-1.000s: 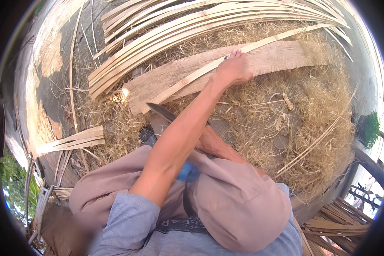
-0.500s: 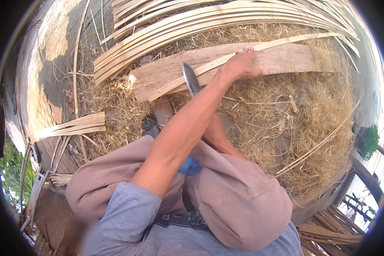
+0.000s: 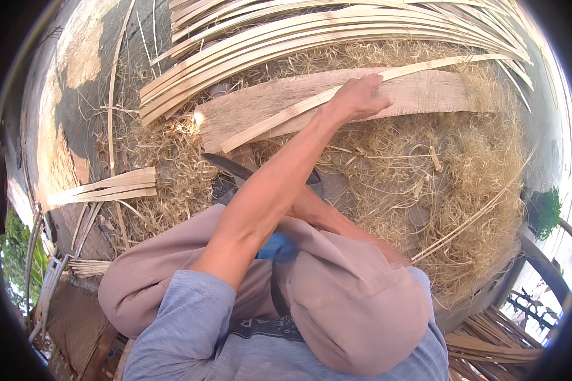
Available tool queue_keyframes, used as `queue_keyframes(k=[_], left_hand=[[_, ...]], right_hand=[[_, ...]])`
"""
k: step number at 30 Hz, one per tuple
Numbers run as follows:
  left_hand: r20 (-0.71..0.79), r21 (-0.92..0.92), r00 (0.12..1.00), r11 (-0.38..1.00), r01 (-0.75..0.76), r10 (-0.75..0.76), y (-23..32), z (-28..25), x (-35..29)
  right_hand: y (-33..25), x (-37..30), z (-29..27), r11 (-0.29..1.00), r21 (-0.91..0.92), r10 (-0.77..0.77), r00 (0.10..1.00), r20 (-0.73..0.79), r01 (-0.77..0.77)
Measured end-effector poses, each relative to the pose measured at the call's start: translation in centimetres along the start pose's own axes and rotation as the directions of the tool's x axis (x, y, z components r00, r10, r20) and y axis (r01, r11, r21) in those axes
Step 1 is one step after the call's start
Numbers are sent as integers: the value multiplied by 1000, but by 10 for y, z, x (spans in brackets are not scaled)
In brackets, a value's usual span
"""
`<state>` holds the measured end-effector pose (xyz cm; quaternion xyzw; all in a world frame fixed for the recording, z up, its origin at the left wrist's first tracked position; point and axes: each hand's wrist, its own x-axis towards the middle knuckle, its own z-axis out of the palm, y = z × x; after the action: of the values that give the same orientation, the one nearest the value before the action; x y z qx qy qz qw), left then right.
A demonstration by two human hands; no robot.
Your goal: The person sits on the ground and uses a knife to split long bamboo strips into thinner slats. They repeatedly position a strip on a wooden board, strike it with the knife to split it, and then set the resulting slats aside.
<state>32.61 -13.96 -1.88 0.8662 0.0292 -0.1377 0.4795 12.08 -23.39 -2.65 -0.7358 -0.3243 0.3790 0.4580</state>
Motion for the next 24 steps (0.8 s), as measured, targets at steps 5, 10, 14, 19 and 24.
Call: queue_keyframes(k=[5,10,14,19,24], left_hand=[[-217,264,975,965,6,53,-19,46,-25],[-185,402,977,915,-26,109,-6,55,2],[-27,461,999,887,38,-29,15,51,12],[-10,488,1000,873,5,0,12,48,13],[21,440,999,898,-31,25,6,37,22]], right_hand=[[21,-13,-35,951,204,272,944,-188,-233],[35,-7,-45,794,575,491,765,-416,-197],[38,-13,-50,995,-95,-45,916,-398,7],[27,-9,-41,975,155,201,929,-310,-159],[11,1,-45,970,100,243,922,-303,-223]])
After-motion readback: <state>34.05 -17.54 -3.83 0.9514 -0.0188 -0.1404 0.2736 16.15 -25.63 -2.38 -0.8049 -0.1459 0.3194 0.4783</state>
